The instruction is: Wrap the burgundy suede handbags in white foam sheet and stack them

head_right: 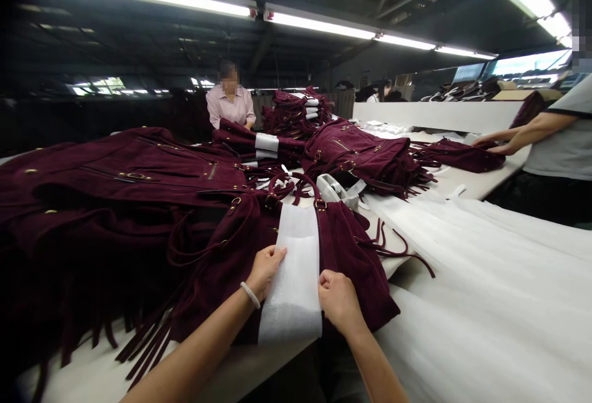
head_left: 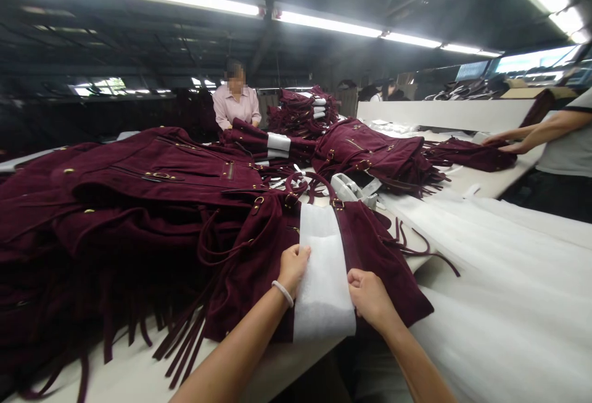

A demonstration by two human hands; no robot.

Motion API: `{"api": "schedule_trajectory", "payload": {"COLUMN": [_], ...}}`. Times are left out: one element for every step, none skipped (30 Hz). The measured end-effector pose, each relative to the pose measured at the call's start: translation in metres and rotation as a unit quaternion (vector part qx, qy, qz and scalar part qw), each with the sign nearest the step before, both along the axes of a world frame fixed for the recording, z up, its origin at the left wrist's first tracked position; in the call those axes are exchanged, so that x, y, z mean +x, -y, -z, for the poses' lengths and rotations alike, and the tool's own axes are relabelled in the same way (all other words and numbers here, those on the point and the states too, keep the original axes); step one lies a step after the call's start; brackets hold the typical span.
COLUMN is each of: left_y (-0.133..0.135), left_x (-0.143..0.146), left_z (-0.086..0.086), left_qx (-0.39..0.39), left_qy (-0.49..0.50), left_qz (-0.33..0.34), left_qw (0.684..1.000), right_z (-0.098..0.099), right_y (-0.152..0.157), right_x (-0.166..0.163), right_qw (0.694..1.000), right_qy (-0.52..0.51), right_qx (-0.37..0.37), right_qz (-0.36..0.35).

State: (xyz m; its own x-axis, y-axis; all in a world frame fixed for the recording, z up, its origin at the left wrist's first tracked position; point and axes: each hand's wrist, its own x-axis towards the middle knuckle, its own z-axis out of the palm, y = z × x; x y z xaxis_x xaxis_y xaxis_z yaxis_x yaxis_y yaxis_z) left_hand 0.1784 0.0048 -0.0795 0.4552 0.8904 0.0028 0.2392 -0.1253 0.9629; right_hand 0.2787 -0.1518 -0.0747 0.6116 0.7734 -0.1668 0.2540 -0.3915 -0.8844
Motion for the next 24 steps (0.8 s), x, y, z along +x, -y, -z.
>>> {"api": "schedule_trajectory", "payload": {"left_y": [-0.001, -0.001, -0.001, -0.001, -0.001, -0.001, 0.000, 0.001, 0.002, 0.002, 0.003, 0.003, 0.004, 0.004, 0.005, 0.006, 0.007, 0.008, 0.009, 0.010, 0.012, 0.013, 0.014, 0.015], "left_x": [0.000, 0.001, 0.001, 0.001, 0.001, 0.001, 0.001, 0.001, 0.001, 0.001, 0.001, 0.001, 0.001, 0.001, 0.002, 0.002, 0.002, 0.002, 0.002, 0.002, 0.002, 0.002, 0.001, 0.001], "left_z": [0.001, 0.001, 0.000, -0.001, -0.003, -0.004, -0.006, -0.008, -0.010, -0.011, -0.012, -0.012, -0.013, -0.014, -0.014, -0.015, -0.016, -0.018, -0.019, -0.020, -0.022, -0.023, -0.023, -0.024], "left_qx": [0.015, 0.033, 0.051, 0.069, 0.086, 0.101, 0.114, 0.125, 0.133, 0.140, 0.146, 0.151, 0.156, 0.160, 0.163, 0.166, 0.167, 0.168, 0.168, 0.168, 0.169, 0.170, 0.172, 0.175], "left_qy": [-0.011, -0.024, -0.039, -0.055, -0.072, -0.089, -0.106, -0.123, -0.140, -0.156, -0.171, -0.185, -0.197, -0.209, -0.220, -0.230, -0.239, -0.249, -0.259, -0.268, -0.277, -0.286, -0.294, -0.302], "left_qz": [-0.012, -0.023, -0.033, -0.042, -0.048, -0.052, -0.054, -0.055, -0.055, -0.055, -0.056, -0.059, -0.062, -0.066, -0.069, -0.071, -0.072, -0.070, -0.068, -0.065, -0.062, -0.059, -0.057, -0.055], "left_qw": [1.000, 0.999, 0.997, 0.995, 0.993, 0.990, 0.986, 0.983, 0.980, 0.976, 0.973, 0.969, 0.966, 0.962, 0.959, 0.956, 0.954, 0.951, 0.949, 0.946, 0.944, 0.941, 0.938, 0.935], "right_z": [-0.001, -0.002, -0.005, -0.009, -0.014, -0.020, -0.027, -0.033, -0.039, -0.043, -0.045, -0.044, -0.040, -0.035, -0.027, -0.020, -0.012, -0.006, -0.002, 0.001, 0.002, 0.001, 0.000, -0.001], "right_y": [0.001, 0.002, 0.003, 0.004, 0.004, 0.003, 0.000, -0.003, -0.008, -0.014, -0.021, -0.027, -0.033, -0.038, -0.041, -0.043, -0.044, -0.043, -0.042, -0.041, -0.039, -0.038, -0.038, -0.037], "right_x": [0.000, 0.001, 0.002, 0.002, 0.003, 0.003, 0.002, 0.001, 0.000, -0.002, -0.004, -0.006, -0.008, -0.010, -0.012, -0.014, -0.015, -0.016, -0.016, -0.017, -0.016, -0.016, -0.015, -0.015], "right_qw": [1.000, 1.000, 1.000, 0.998, 0.991, 0.977, 0.957, 0.939, 0.929, 0.926, 0.928, 0.929, 0.927, 0.922, 0.915, 0.907, 0.898, 0.890, 0.883, 0.878, 0.874, 0.871, 0.868, 0.866], "right_qy": [-0.002, 0.002, 0.019, 0.053, 0.105, 0.167, 0.228, 0.276, 0.305, 0.312, 0.306, 0.297, 0.293, 0.300, 0.319, 0.345, 0.371, 0.391, 0.404, 0.412, 0.416, 0.418, 0.419, 0.419], "right_qx": [-0.002, 0.003, 0.014, 0.035, 0.065, 0.102, 0.139, 0.171, 0.195, 0.208, 0.210, 0.205, 0.194, 0.181, 0.166, 0.148, 0.128, 0.106, 0.084, 0.063, 0.045, 0.031, 0.021, 0.013], "right_qz": [-0.008, -0.011, 0.000, 0.024, 0.057, 0.090, 0.111, 0.109, 0.079, 0.029, -0.030, -0.085, -0.131, -0.162, -0.181, -0.192, -0.201, -0.211, -0.223, -0.235, -0.247, -0.257, -0.266, -0.272]}}
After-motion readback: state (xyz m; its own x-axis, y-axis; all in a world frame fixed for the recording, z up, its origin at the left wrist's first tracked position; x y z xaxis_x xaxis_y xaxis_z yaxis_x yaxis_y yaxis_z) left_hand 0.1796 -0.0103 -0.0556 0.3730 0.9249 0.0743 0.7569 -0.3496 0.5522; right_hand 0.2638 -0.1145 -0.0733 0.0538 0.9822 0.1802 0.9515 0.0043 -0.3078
